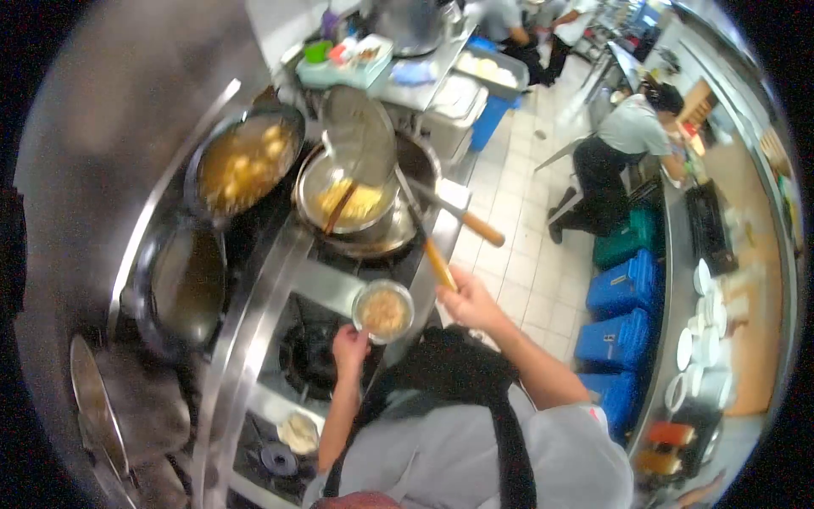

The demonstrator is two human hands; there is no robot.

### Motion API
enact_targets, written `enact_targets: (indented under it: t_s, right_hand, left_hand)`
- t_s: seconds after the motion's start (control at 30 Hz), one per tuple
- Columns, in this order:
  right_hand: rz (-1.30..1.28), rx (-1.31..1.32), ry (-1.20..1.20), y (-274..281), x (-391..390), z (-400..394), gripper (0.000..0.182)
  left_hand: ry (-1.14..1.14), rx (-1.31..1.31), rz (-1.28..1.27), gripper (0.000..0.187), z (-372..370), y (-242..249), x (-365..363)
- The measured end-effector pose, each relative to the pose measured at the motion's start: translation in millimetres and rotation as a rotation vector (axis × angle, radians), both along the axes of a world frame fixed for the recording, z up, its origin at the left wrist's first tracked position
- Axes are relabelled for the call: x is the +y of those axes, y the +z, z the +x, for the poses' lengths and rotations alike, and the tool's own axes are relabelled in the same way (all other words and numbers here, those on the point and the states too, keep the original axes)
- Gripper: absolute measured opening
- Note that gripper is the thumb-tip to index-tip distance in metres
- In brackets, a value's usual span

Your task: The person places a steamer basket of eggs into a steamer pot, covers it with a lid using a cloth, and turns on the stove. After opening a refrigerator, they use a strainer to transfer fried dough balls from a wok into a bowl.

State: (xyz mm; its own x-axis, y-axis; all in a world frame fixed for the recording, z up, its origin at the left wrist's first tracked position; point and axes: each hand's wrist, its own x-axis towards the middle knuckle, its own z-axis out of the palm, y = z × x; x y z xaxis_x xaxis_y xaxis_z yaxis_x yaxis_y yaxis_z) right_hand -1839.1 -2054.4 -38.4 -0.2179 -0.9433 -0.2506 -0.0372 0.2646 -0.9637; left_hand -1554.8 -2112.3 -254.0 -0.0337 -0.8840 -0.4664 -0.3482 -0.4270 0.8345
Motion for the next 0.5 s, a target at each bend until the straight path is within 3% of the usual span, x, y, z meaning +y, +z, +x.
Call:
enact_targets:
  t_s: [0.07, 0.13, 0.23, 0.37, 0.5]
  right_hand:
    - [0.028, -0.080, 0.004, 8, -2, 4, 0.038]
    - [0.026, -0.150, 0.027, 2, -3, 3, 0.042]
    - [0.008, -0.140, 0.038, -3, -3, 2, 0.043]
    - [-0.001, -0.148, 0.050, -1, -3, 1, 0.042]
    - [0.006, -0.168, 0.032, -2, -4, 4, 0.040]
  left_hand:
    - [-0.036, -0.055, -0.028, 0.026, -4, -4, -8]
    - [-0.111, -0.145, 0.026, 0.028, -6, 10, -15]
    - [0.033, 0.146, 0.159, 0.022, -14, 39, -12]
    - [0.088, 0.311, 0.261, 0.018, -3, 98, -2]
    - [0.067, 0.421, 0.201, 0.017, 7, 167, -1]
